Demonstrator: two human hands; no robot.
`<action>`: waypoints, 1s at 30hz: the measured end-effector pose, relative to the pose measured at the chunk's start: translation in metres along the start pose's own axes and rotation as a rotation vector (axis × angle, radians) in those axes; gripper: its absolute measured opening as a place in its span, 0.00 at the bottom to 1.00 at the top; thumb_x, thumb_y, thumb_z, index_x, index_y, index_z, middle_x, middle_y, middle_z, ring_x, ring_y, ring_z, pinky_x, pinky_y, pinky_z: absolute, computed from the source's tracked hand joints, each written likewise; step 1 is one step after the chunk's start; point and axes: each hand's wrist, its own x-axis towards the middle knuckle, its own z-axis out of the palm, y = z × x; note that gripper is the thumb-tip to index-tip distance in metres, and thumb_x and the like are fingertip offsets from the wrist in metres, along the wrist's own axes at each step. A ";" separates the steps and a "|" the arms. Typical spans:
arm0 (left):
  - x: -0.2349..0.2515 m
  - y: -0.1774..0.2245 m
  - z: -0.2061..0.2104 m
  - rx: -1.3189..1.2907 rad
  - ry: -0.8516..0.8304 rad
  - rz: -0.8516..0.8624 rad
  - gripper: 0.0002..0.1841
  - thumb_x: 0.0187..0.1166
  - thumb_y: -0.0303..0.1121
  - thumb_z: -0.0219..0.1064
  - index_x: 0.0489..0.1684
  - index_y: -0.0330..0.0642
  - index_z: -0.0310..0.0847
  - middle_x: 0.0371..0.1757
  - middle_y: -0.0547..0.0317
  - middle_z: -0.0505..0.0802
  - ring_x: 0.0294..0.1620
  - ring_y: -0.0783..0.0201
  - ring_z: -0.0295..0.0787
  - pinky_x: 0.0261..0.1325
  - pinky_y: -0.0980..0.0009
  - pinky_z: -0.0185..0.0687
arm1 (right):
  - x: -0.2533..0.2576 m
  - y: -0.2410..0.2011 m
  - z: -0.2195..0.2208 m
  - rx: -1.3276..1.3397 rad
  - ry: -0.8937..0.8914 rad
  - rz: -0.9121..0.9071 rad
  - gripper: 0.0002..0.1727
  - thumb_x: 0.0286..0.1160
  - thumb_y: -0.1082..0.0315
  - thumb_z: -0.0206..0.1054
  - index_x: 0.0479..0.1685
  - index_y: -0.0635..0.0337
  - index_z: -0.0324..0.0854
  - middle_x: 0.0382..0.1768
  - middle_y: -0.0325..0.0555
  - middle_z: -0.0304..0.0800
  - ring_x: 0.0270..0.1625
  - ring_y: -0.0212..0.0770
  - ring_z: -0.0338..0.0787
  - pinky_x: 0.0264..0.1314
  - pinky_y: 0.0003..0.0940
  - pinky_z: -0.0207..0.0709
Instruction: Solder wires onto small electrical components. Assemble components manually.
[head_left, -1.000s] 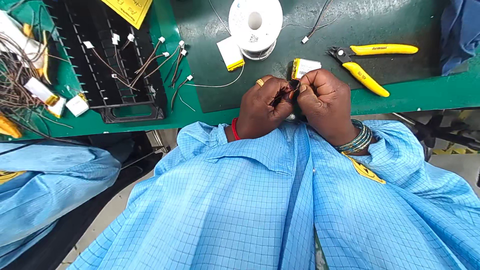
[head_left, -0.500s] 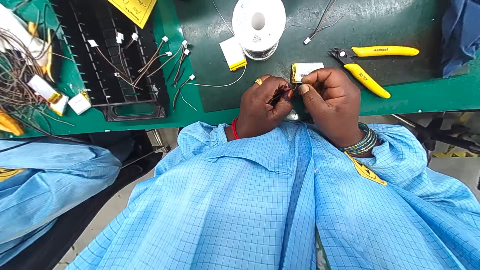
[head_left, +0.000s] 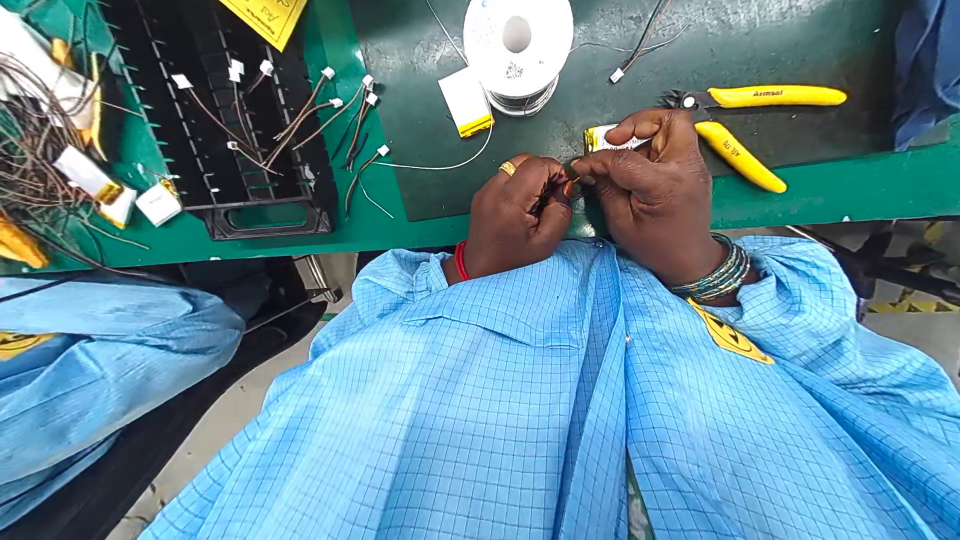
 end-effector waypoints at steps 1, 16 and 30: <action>0.000 0.000 0.000 0.010 0.007 0.005 0.06 0.74 0.25 0.63 0.34 0.30 0.85 0.27 0.54 0.86 0.26 0.75 0.78 0.29 0.84 0.71 | 0.000 0.000 0.000 -0.003 0.004 0.002 0.08 0.81 0.69 0.67 0.42 0.55 0.95 0.52 0.56 0.81 0.39 0.38 0.80 0.35 0.27 0.72; -0.012 -0.006 0.001 0.086 0.068 0.007 0.09 0.79 0.31 0.67 0.35 0.33 0.87 0.30 0.51 0.91 0.32 0.71 0.86 0.38 0.79 0.81 | 0.021 0.036 -0.114 0.186 0.381 0.244 0.19 0.84 0.69 0.63 0.68 0.69 0.73 0.56 0.39 0.89 0.41 0.26 0.90 0.41 0.24 0.87; -0.008 -0.005 0.010 0.320 0.129 0.102 0.11 0.82 0.32 0.61 0.34 0.34 0.87 0.29 0.47 0.89 0.26 0.56 0.87 0.25 0.63 0.79 | 0.075 0.124 -0.202 0.122 0.577 0.407 0.20 0.85 0.57 0.64 0.66 0.61 0.75 0.41 0.33 0.89 0.31 0.27 0.88 0.32 0.23 0.83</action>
